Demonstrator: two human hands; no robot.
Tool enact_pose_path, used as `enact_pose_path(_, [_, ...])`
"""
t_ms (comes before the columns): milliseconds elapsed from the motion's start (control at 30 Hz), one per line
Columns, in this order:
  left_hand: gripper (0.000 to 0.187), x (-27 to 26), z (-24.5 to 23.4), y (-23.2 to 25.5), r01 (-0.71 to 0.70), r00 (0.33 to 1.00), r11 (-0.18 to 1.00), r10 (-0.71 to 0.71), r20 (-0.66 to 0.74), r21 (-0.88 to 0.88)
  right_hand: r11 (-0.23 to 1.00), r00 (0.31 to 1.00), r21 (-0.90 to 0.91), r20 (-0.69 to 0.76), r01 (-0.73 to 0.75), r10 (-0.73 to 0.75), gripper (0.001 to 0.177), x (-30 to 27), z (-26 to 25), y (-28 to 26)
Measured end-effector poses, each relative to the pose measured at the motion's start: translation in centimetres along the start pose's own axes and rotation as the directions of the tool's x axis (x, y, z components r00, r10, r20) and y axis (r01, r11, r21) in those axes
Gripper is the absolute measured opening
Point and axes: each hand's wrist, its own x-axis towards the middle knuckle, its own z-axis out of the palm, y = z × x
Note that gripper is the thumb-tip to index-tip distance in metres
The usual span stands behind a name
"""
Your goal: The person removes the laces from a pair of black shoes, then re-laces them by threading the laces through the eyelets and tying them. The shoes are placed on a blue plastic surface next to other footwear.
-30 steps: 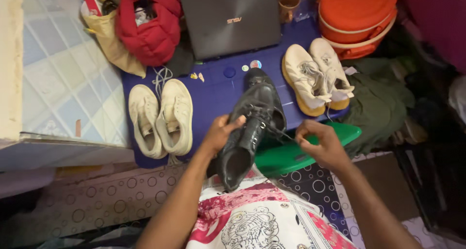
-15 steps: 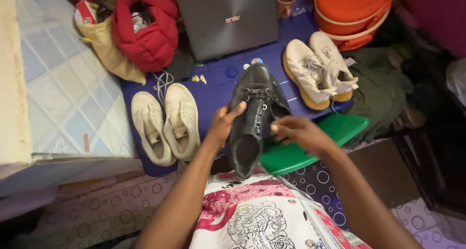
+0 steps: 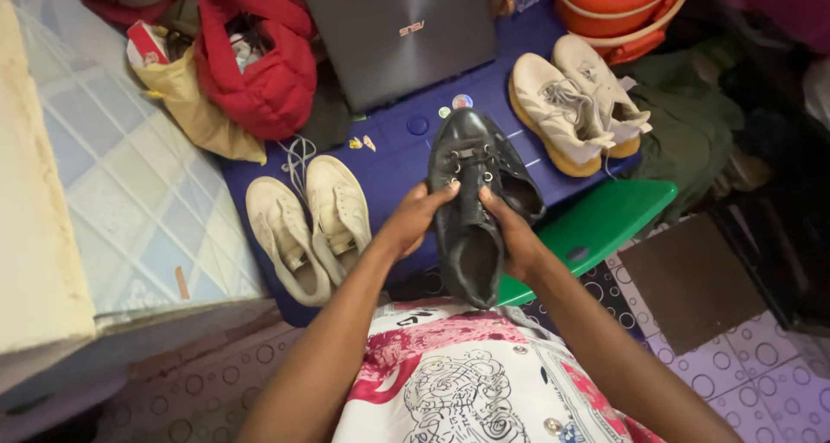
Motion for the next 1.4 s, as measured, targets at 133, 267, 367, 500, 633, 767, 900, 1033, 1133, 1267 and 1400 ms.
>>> enact_pose_path(133, [0.058,-0.8,0.6,2.3,-0.023,0.937,0.631,0.284,-0.204,0.776,0.999,0.995,0.007,-0.089,0.045,-0.044,0.056,0.1,-0.5,0.9])
enact_pose_path(267, [0.042,-1.4,2.4,5.4,-0.392,0.737,0.273,0.664,0.123,0.879,0.994,0.992,0.031,-0.074,0.101,-0.099,0.055,0.4,0.3,1.0])
enact_pose_path(367, [0.027,-1.0,3.3,6.7,-0.407,0.757,0.167,0.612,0.229,0.898,0.990,0.989,0.028,-0.060,0.137,-0.135,0.056,0.0,0.7,1.2])
enact_pose_path(500, [0.018,-0.2,3.2,6.8,-0.421,0.832,0.175,0.465,0.302,0.890,0.984,0.983,0.052,-0.075,0.171,-0.167,0.060,-0.3,0.8,1.4])
enact_pose_path(633, [0.017,-0.1,2.8,6.8,-0.396,0.827,0.178,0.495,0.266,0.901,0.984,0.980,0.025,-0.091,0.177,-0.175,0.061,-0.5,1.2,1.1])
enact_pose_path(767, [0.016,-0.4,3.5,7.0,-0.382,0.838,0.196,0.486,0.249,0.903,0.980,0.979,-0.046,-0.063,0.192,-0.194,0.061,-1.0,1.0,0.4])
enact_pose_path(900, [0.017,-1.3,4.5,7.3,-0.406,0.801,0.161,0.537,0.265,0.900,0.965,0.969,-0.117,-0.039,0.236,-0.242,0.059,-1.2,0.4,0.1])
enact_pose_path(1033, [0.021,-1.8,6.3,7.2,-0.361,0.830,0.277,0.530,0.172,0.890,0.966,0.977,-0.169,-0.052,0.197,-0.209,0.059,-1.3,-0.5,-0.8])
enact_pose_path(1133, [0.021,-1.6,7.1,6.9,-0.296,0.851,0.283,0.511,0.118,0.912,0.957,0.978,-0.209,-0.018,0.200,-0.209,0.060,-1.7,-1.4,-1.1])
enact_pose_path(1267, [0.022,-1.5,8.3,6.8,-0.250,0.852,0.219,0.513,0.107,0.943,0.957,0.986,-0.243,-0.016,0.159,-0.167,0.061,-2.1,-1.8,-2.0])
enact_pose_path(1400, [0.025,-2.3,9.6,5.6,-0.198,0.819,0.212,0.572,0.043,0.957,0.947,0.989,-0.285,0.029,0.146,-0.144,0.061,-2.7,-2.3,-2.5])
